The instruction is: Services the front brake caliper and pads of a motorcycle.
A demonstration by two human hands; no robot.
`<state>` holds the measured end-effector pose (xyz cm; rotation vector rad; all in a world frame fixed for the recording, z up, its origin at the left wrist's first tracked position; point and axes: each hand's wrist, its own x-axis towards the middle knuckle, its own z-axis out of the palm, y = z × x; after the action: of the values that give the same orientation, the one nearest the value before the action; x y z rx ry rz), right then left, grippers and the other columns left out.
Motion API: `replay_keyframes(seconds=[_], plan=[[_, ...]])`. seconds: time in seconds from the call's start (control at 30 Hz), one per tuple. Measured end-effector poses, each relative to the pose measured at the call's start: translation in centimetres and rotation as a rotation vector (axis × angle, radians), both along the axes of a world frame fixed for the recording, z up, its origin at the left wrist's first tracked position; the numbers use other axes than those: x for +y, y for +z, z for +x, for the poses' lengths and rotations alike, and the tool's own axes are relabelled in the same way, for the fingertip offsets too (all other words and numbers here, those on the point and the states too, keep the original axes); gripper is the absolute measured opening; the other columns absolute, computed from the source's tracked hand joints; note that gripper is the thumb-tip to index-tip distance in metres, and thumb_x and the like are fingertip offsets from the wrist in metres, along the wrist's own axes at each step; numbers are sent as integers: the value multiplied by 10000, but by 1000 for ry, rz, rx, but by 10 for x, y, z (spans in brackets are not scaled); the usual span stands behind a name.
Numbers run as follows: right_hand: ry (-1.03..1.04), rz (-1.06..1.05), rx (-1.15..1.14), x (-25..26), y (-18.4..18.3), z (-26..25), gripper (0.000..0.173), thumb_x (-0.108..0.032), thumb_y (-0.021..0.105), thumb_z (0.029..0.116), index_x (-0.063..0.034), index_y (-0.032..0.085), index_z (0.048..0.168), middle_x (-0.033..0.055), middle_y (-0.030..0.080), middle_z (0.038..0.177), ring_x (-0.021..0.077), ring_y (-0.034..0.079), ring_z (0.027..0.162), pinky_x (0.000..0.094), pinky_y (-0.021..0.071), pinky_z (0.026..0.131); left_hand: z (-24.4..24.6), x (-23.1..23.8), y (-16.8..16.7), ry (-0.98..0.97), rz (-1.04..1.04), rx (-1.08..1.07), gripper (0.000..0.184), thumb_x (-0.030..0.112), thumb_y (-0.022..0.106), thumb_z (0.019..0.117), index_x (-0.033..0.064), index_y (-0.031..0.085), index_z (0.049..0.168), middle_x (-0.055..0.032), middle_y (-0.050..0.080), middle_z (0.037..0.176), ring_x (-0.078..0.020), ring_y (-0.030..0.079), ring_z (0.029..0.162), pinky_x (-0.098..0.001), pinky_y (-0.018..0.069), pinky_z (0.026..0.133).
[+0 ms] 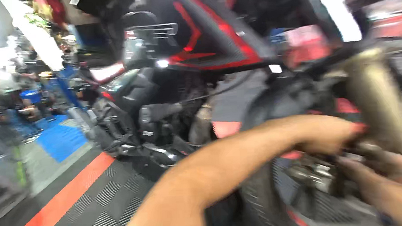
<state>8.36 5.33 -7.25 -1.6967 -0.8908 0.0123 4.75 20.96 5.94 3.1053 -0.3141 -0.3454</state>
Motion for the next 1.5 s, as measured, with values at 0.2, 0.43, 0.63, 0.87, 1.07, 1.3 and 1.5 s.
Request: replay_keyframes(seconds=[0.2,0.43,0.63,0.87,1.07,1.3,1.5], plan=[[-148,-89,65,0,-18,29,263,-312,795,906,-185,727,1127,5,748,879,174,720,767,511,616,732,20,14,-16,59,-68,-111,279,199,488,1052,32,712,1062,-134,714,1010,-271,691,983,-532,553,893],[-144,-142,65,-1,-19,33,272,-430,776,893,-241,737,1085,-24,731,842,165,701,762,522,588,714,24,0,-1,137,130,132,255,295,615,1017,121,720,1171,-80,681,1209,-227,661,1090,-502,531,977],[-232,-233,-35,-14,-16,17,268,-336,785,897,-230,717,1134,-4,713,784,203,686,683,534,572,623,21,-7,-10,247,65,112,228,283,602,1034,98,734,1056,-70,697,1069,-211,670,995,-477,546,916],[-81,-102,172,-22,-9,41,210,-374,731,941,-230,741,1095,-33,725,859,137,684,766,466,578,709,18,-13,-33,467,-306,-174,293,242,572,1040,154,568,1320,-33,705,1111,-197,701,975,-498,587,886],[147,-225,89,-16,16,57,89,-249,714,921,-220,756,994,-34,725,850,125,681,780,458,567,723,-21,-16,-52,362,-129,-558,264,278,541,1064,142,661,1256,-45,713,1162,-202,685,1100,-477,564,974],[-328,-125,-9,-46,-1,54,232,-375,753,918,-193,744,1061,13,726,960,204,694,892,545,569,797,-30,-65,-137,921,-188,-616,1269,575,857,717,5,156,1608,-230,594,1379,-363,643,1200,-558,531,1002],[-161,235,711,-122,-38,11,371,-101,640,922,-122,630,1293,90,644,860,183,572,590,355,518,511,-43,-72,-107,977,-93,-492,1025,540,796,703,54,367,1496,-152,714,1041,-342,713,970,-570,582,829]])
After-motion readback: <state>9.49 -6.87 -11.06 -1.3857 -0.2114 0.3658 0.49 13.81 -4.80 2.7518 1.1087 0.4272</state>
